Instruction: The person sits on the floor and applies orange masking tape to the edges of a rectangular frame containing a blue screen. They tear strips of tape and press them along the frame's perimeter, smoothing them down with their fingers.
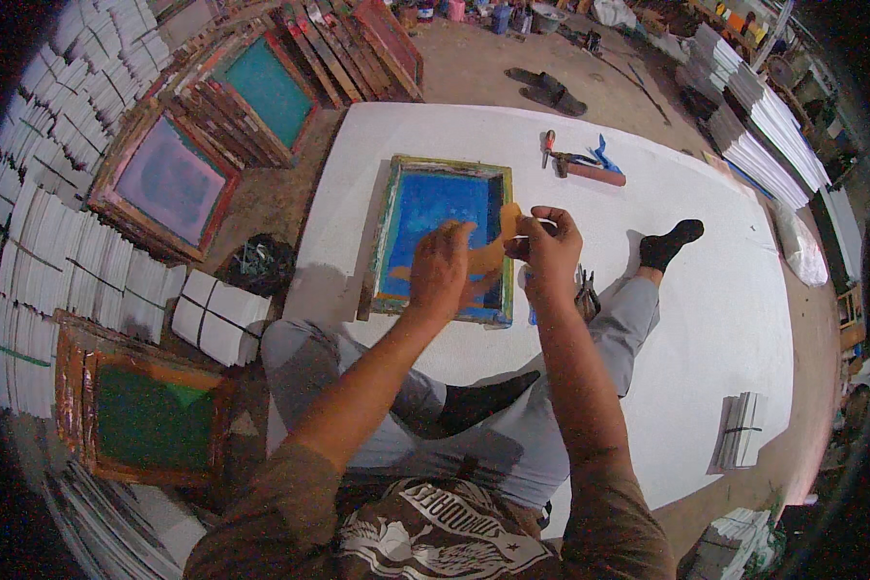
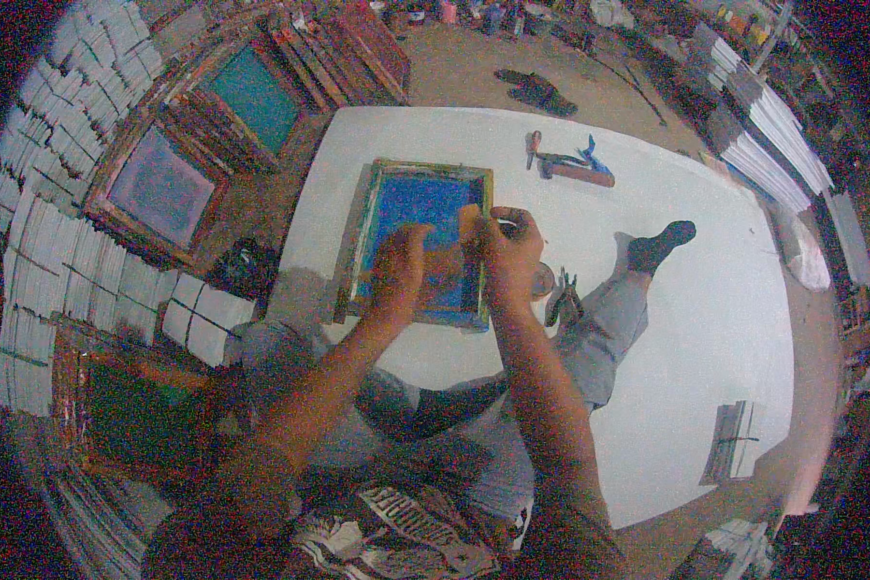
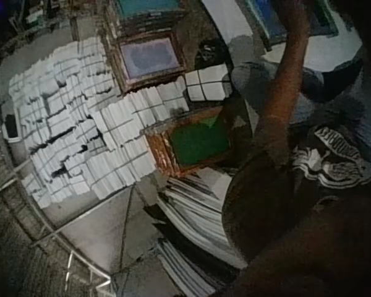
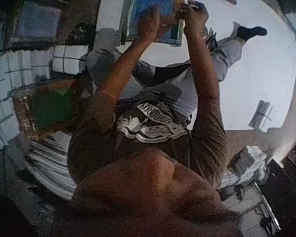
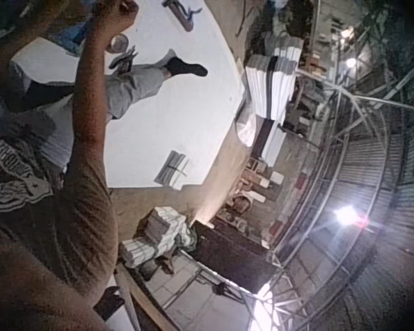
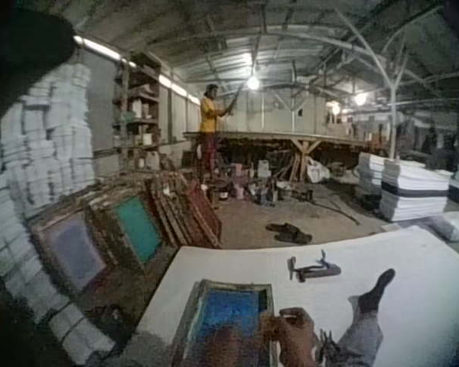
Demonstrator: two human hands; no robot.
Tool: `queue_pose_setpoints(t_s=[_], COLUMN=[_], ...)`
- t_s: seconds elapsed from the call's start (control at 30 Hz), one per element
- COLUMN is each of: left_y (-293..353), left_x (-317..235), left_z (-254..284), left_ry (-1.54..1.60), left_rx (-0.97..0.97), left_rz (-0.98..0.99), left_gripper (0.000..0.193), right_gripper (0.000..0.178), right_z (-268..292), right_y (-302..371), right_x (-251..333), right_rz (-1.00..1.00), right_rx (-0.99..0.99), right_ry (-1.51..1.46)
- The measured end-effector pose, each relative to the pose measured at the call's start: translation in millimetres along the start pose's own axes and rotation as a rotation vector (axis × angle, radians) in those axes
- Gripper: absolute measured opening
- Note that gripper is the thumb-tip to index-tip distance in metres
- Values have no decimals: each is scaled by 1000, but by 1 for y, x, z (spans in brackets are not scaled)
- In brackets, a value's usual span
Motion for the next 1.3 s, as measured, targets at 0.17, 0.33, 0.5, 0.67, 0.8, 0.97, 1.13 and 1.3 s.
queue_pose_setpoints(t_s=[0.17, 0.33, 0.5, 0.67, 0.8, 0.97, 1.13, 1.3], left_y=[9, 24, 22, 6, 4, -3, 13, 32], left_x=[-27, -9, 18, 26, 39, 27, 26, 39], left_z=[-31, -60, -40, -15, -9, 0, -11, -19], left_ry=[12, 102, 374, 342, 394, 249, 121, 55], left_rx=[147, 99, 164, 483, 653, 778, 617, 376], left_rz=[112, 30, 107, 21, 22, -62, -338, -552], left_gripper=[64, 28, 18, 18, 21, 21, 19, 15], right_gripper=[26, 23, 22, 24, 32, 46, 52, 45], right_z=[-5, 9, 48, 82, 84, 56, 55, 61], right_y=[14, 15, 7, -2, 15, 36, 12, 7], right_x=[1, 5, -7, -61, -65, -47, -75, -103], right_rz=[-27, -36, -82, -35, 404, 359, -357, -472], right_rx=[-7, -29, -34, 9, -62, 213, 293, 521], right_ry=[-96, -64, 205, 416, 970, 926, 336, 164])
Point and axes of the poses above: each hand's wrist, its own y-axis away from the middle knuckle, its own z-axis out of the back of the hand, x = y × z, the point moved 1 cm from there along -y, towards the middle knuckle, and after that the axes turned 9 degrees about -z, right-handed, at the moved point
